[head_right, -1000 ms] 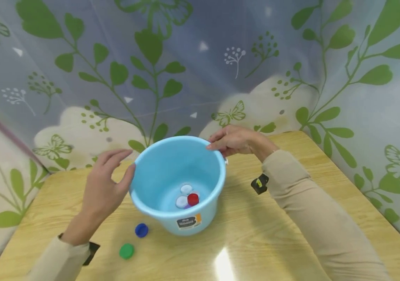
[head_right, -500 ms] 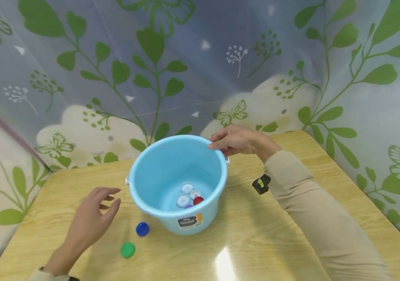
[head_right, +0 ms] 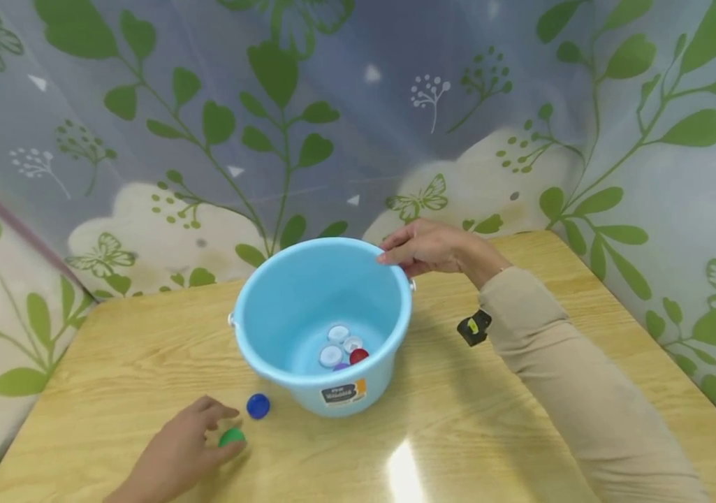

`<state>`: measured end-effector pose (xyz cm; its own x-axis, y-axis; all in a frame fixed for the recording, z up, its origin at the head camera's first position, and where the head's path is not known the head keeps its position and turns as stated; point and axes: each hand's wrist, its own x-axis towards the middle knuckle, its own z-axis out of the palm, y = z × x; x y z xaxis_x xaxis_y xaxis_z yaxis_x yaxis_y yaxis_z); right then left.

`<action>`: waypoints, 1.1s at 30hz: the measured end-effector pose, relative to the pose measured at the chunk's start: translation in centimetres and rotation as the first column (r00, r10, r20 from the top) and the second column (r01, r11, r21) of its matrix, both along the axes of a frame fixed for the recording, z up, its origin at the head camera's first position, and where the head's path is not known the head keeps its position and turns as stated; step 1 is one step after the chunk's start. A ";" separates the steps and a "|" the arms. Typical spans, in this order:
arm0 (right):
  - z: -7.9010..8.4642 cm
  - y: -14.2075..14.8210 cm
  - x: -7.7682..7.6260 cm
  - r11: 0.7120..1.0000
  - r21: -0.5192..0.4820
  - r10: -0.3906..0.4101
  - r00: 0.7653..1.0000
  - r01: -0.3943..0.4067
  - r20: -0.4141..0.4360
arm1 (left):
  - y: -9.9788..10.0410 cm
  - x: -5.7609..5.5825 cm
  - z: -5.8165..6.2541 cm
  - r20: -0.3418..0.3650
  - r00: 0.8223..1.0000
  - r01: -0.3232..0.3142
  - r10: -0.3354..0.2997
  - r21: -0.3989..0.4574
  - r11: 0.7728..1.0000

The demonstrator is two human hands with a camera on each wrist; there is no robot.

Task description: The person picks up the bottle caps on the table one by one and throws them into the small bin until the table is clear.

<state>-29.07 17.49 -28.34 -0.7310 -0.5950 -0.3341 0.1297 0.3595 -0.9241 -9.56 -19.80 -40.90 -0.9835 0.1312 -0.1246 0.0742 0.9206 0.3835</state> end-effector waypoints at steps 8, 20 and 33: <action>-0.1 0.1 0.0 1.000 -0.007 -0.007 1.000 0.007 0.000 | 0.8 0.2 -1.0 -0.011 0.999 0.041 -0.042 -0.044 0.998; -0.1 0.2 0.0 1.000 -0.015 -0.009 1.000 0.009 0.004 | 1.0 0.2 -0.9 -0.083 0.991 0.102 -0.106 -0.053 0.993; -0.4 0.2 -0.2 1.000 -0.012 -0.015 1.000 0.015 0.003 | 0.0 -0.4 1.8 -0.167 0.986 0.016 -0.016 -0.001 1.000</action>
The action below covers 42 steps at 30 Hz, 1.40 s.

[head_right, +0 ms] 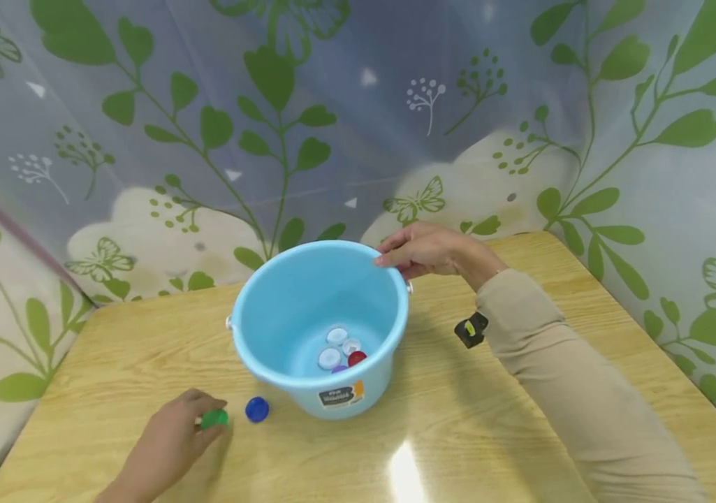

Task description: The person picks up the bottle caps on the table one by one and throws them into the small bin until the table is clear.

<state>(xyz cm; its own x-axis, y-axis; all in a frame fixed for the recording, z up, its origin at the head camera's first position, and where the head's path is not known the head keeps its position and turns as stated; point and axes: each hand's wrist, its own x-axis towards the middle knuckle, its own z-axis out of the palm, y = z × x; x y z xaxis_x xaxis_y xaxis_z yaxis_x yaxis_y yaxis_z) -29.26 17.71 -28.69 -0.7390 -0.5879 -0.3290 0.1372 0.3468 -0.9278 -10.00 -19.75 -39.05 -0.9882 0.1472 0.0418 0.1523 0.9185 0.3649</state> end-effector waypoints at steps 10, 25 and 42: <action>-0.1 0.1 0.1 1.000 0.001 -0.005 1.000 0.005 -0.003 | -0.8 -2.4 6.7 -0.353 0.935 0.042 -0.036 0.010 0.999; -0.1 0.1 0.1 1.000 -0.004 -0.001 1.000 0.001 -0.004 | 4.4 -6.4 11.0 -0.534 0.816 0.273 -0.223 0.016 0.962; -0.2 0.0 0.1 1.000 -0.014 -0.005 1.000 0.005 0.008 | 7.8 -8.3 9.2 -0.428 0.805 0.414 -0.412 -0.092 0.906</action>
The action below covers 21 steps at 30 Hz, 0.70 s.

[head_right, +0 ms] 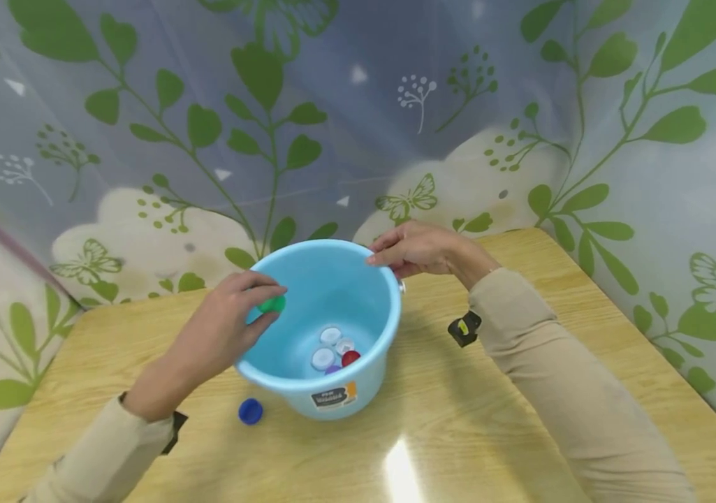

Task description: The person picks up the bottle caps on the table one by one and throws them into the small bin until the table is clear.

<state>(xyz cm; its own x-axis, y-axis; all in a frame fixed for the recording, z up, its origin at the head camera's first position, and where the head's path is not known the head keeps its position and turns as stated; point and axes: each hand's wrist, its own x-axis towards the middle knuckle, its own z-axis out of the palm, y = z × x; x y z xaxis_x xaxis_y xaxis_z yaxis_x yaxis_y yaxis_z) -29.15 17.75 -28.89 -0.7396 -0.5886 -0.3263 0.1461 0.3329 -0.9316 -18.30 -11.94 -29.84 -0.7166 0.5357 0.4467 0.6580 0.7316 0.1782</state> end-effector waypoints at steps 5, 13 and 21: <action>0.0 0.1 0.0 1.000 -0.009 -0.005 1.000 0.005 0.003 | 0.1 -0.1 -0.2 0.002 1.000 0.000 0.000 0.003 1.000; 0.0 0.1 0.0 1.000 -0.019 0.002 1.000 -0.002 0.010 | -0.2 0.1 -0.5 -0.107 0.994 -0.007 0.012 0.046 0.999; 0.0 0.2 0.0 1.000 -0.015 0.012 1.000 -0.012 0.011 | -0.8 0.7 -1.2 -0.174 0.972 -0.113 0.160 0.253 0.961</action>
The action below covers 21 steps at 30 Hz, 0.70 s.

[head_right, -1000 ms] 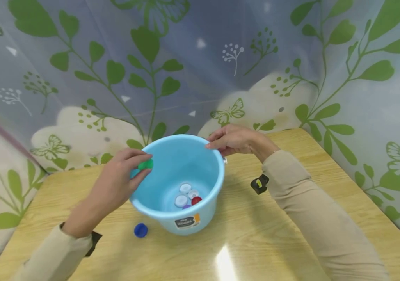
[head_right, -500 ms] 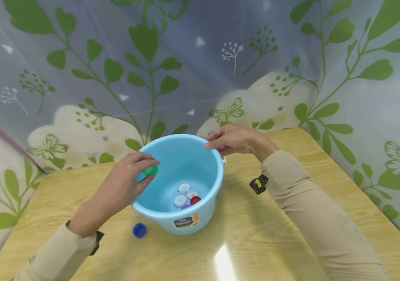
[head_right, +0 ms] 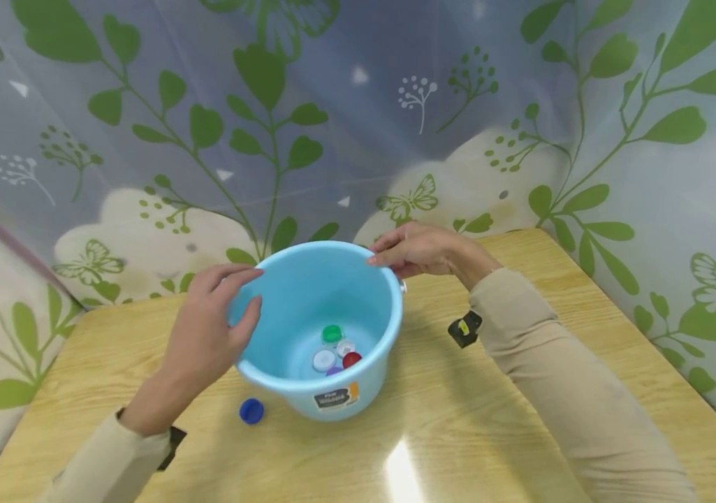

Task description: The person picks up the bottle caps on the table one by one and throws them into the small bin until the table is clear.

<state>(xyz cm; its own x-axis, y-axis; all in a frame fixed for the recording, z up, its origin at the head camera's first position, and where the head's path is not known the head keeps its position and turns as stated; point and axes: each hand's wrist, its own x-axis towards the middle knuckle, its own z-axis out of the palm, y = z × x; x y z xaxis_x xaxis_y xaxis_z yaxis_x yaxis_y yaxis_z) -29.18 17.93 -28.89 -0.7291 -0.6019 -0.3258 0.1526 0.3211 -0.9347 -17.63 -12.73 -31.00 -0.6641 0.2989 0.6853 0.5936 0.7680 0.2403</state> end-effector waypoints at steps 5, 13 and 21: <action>0.0 0.0 0.0 1.000 0.009 -0.004 1.000 0.004 -0.001 | -1.6 0.6 -0.8 0.045 0.996 -0.079 0.074 0.137 0.987; -0.1 0.1 0.1 1.000 0.004 0.006 1.000 -0.005 -0.011 | -4.8 2.6 -3.6 0.442 0.895 -0.197 0.057 0.279 0.940; -0.1 -0.1 0.1 1.000 0.000 -0.004 1.000 0.004 -0.009 | -6.5 4.0 -7.3 0.647 0.760 -0.273 0.063 0.230 0.934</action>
